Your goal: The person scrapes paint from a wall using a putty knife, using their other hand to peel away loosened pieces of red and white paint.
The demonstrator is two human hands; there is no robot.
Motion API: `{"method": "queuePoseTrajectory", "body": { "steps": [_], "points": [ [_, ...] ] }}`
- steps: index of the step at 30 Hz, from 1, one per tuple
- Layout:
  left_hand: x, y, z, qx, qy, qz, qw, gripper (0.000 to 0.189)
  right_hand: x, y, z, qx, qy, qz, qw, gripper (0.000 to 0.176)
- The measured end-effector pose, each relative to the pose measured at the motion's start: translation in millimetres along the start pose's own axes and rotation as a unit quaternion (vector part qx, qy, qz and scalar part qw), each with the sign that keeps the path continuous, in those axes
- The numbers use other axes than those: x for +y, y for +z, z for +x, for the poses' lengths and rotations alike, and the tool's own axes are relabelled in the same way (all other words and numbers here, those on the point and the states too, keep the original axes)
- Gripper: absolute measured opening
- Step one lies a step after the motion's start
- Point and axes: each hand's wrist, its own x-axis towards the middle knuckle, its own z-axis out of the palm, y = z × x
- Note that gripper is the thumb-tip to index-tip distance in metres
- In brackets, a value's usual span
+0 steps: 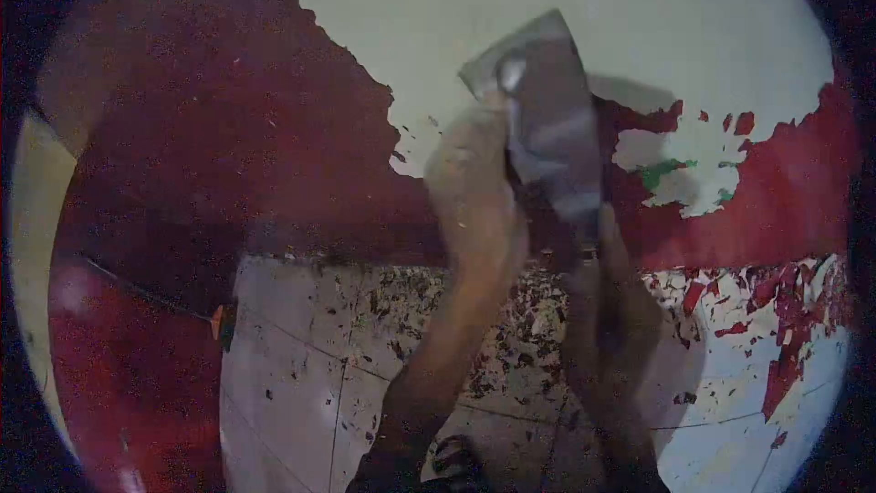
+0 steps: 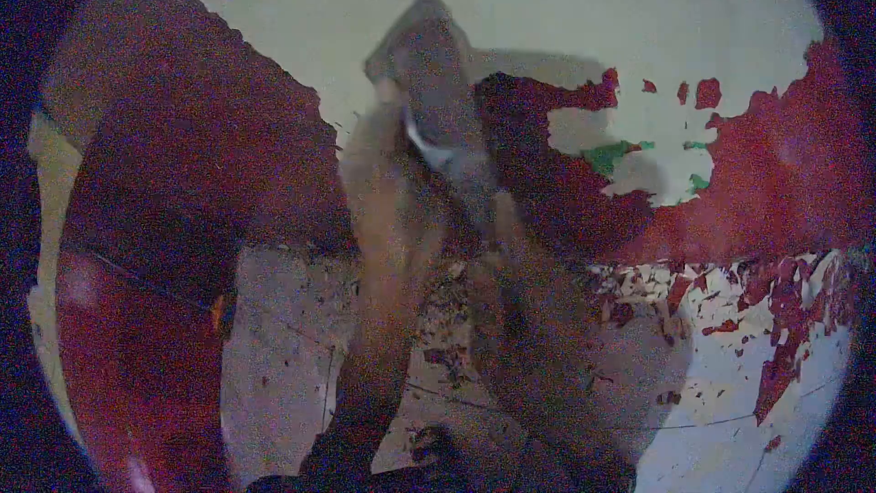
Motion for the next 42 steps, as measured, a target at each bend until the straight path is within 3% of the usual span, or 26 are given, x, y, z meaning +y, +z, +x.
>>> {"method": "queuePoseTrajectory", "body": {
  "steps": [1, 3, 5, 7, 10, 14, 19, 21, 23, 25, 28, 31, 34, 37, 40, 42],
  "points": [
    [-6, -6, -2, -0.009, 0.004, 0.005, 1.0, 0.028, 1, 0, -2, 0.002, 0.014, 0.012, 1.0, 0.046],
    [-16, -29, -7, -0.035, 0.148, 0.301, 0.941, 0.029, 10, 2, -7, 0.032, 0.012, 0.052, 0.998, 0.046],
    [-16, -32, -4, -0.034, 0.195, 0.373, 0.907, 0.027, 10, 4, -3, 0.051, -0.021, 0.061, 0.997, 0.045],
    [-22, -22, -9, -0.006, 0.118, 0.241, 0.963, 0.023, 6, 3, -3, 0.024, -0.025, 0.013, 0.999, 0.045],
    [-14, -4, -6, 0.031, 0.016, 0.038, 0.999, 0.023, 31, 6, 2, 0.079, -0.1, 0.008, 0.992, 0.045],
    [-12, -2, -5, 0.022, 0.001, 0.066, 0.998, 0.024, 3, -1, -4, 0.018, -0.034, 0.073, 0.997, 0.046],
    [-5, -4, 0, -0.001, 0.037, 0.091, 0.995, 0.025, -4, 4, -4, 0.041, -0.011, 0.067, 0.997, 0.046],
    [-11, -10, 1, -0.007, 0.046, 0.111, 0.993, 0.025, -17, 16, -5, 0.103, -0.022, 0.083, 0.991, 0.046],
    [-8, -10, 0, -0.002, 0.055, 0.116, 0.992, 0.025, -22, 16, -6, 0.096, -0.023, 0.082, 0.992, 0.046],
    [-5, -4, -2, 0.007, 0.053, 0.095, 0.994, 0.026, -11, 1, -6, 0.028, -0.013, 0.055, 0.998, 0.045],
    [-3, -3, -1, 0.024, 0.006, 0.08, 0.996, 0.027, 11, 8, -4, 0.063, -0.099, 0.031, 0.993, 0.044],
    [-5, -9, 3, 0.047, -0.006, 0.159, 0.986, 0.028, 11, 9, -1, 0.076, -0.11, 0.041, 0.99, 0.044],
    [-3, -3, -2, 0.027, 0.006, 0.095, 0.995, 0.027, 13, 9, -4, 0.073, -0.082, 0.018, 0.994, 0.044],
    [-4, -9, -3, 0.015, -0.006, 0.264, 0.964, 0.033, 19, 8, -3, 0.059, -0.06, 0.061, 0.995, 0.044],
    [-4, -10, 3, 0.028, 0.014, 0.129, 0.991, 0.035, 6, 12, 2, 0.026, -0.055, 0.086, 0.994, 0.044],
    [-17, -17, -5, 0.04, -0.019, 0.16, 0.986, 0.035, 18, 6, -5, 0.039, -0.048, 0.099, 0.993, 0.043]
  ]
}}
